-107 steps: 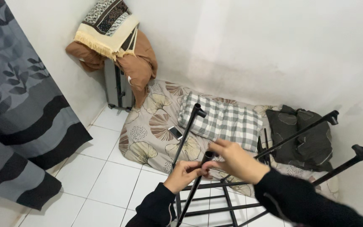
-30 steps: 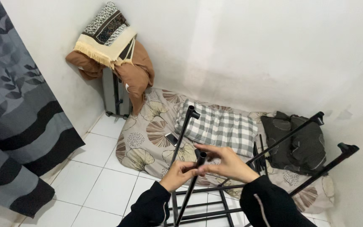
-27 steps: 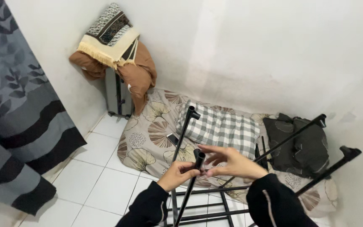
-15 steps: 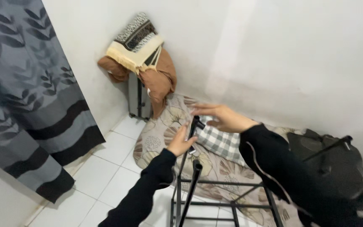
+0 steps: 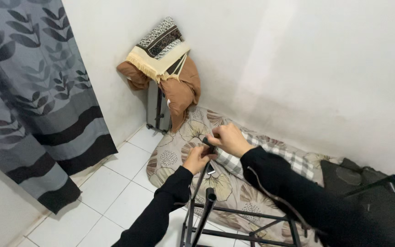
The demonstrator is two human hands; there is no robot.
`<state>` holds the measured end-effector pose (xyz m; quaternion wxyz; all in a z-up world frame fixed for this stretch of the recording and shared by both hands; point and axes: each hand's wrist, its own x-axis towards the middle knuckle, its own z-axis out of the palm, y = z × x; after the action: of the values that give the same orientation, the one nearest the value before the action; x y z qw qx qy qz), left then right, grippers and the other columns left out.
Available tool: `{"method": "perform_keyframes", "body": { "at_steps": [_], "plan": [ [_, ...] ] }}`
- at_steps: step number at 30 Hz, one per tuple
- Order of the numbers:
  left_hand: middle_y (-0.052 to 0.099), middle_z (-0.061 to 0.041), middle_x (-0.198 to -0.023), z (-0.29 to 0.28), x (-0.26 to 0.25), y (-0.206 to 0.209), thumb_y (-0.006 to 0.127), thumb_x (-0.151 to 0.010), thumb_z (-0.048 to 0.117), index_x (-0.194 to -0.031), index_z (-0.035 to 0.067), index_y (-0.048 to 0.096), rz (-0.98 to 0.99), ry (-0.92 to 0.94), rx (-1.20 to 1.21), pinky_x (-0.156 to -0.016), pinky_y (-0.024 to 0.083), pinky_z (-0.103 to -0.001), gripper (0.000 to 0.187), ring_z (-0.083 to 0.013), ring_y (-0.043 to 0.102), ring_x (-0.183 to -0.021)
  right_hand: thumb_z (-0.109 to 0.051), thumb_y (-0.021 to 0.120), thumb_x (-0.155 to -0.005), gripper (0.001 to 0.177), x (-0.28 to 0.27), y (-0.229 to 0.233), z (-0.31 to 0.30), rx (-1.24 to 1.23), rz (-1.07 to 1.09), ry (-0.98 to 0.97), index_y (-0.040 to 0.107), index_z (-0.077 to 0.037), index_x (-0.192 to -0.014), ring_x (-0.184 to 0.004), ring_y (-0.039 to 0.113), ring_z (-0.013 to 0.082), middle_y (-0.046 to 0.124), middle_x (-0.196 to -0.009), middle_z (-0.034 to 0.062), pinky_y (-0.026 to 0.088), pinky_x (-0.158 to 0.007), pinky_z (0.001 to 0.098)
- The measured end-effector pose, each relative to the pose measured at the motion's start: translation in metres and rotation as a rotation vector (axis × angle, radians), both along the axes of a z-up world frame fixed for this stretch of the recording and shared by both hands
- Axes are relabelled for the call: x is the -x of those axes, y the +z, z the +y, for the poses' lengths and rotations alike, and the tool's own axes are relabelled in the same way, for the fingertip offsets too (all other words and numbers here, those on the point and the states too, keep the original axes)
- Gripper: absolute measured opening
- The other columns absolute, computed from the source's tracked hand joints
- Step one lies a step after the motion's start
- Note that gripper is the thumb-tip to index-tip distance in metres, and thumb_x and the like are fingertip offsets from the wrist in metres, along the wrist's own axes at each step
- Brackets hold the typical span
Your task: The person assembles a black metal frame by inserting and connecting multiple tubular poles. They align and join the poles to form a vertical structure, handling each piece by hand without tools.
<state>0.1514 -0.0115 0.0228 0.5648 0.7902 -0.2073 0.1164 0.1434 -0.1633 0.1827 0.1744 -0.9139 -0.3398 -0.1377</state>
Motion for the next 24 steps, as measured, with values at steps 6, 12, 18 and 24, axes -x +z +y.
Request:
{"method": "perform_keyframes", "body": {
  "at_steps": [6,12,18,24],
  "plan": [
    [0.08,-0.012,-0.092,0.004,0.001,0.009,0.075,-0.086,0.015,-0.102,0.001,0.077,0.05,-0.097,0.078,-0.078,0.058,-0.033,0.021,-0.018,0.076,-0.084,-0.024,0.066,-0.093,0.026,0.007,0.041,-0.011,0.161,0.081,0.26,0.075,-0.003,-0.107,-0.088,0.069,0.0346,0.072,-0.099,0.0185,0.055,-0.078,0.0427],
    [0.078,-0.01,-0.088,0.005,0.0,-0.002,0.079,-0.087,0.017,-0.102,-0.001,0.076,0.132,-0.092,0.014,-0.076,0.055,-0.033,0.023,-0.0152,0.071,-0.08,-0.009,0.071,-0.072,0.049,0.016,0.071,-0.008,0.386,0.023,0.667,0.076,-0.008,-0.12,-0.113,0.065,0.0338,0.069,-0.128,0.0157,0.052,-0.091,0.0425],
    [0.079,-0.006,-0.101,0.005,-0.012,-0.02,0.075,-0.09,0.01,-0.111,-0.003,0.072,0.196,-0.268,0.231,-0.084,0.056,-0.027,0.025,-0.01,0.071,-0.091,-0.038,0.072,-0.086,0.035,0.0,0.055,-0.003,0.677,-0.076,0.472,0.074,-0.003,-0.092,-0.091,0.071,0.0279,0.075,-0.091,0.0114,0.051,-0.092,0.0425],
    [0.077,-0.006,-0.102,0.002,-0.023,-0.029,0.077,-0.09,0.009,-0.114,-0.004,0.072,0.178,-0.327,0.31,-0.085,0.055,-0.027,0.027,-0.009,0.068,-0.094,-0.049,0.065,-0.094,0.054,-0.005,0.017,0.004,0.374,0.074,0.041,0.075,0.0,-0.074,-0.064,0.068,0.0385,0.067,-0.066,0.0214,0.057,-0.066,0.0461]
  ]
}}
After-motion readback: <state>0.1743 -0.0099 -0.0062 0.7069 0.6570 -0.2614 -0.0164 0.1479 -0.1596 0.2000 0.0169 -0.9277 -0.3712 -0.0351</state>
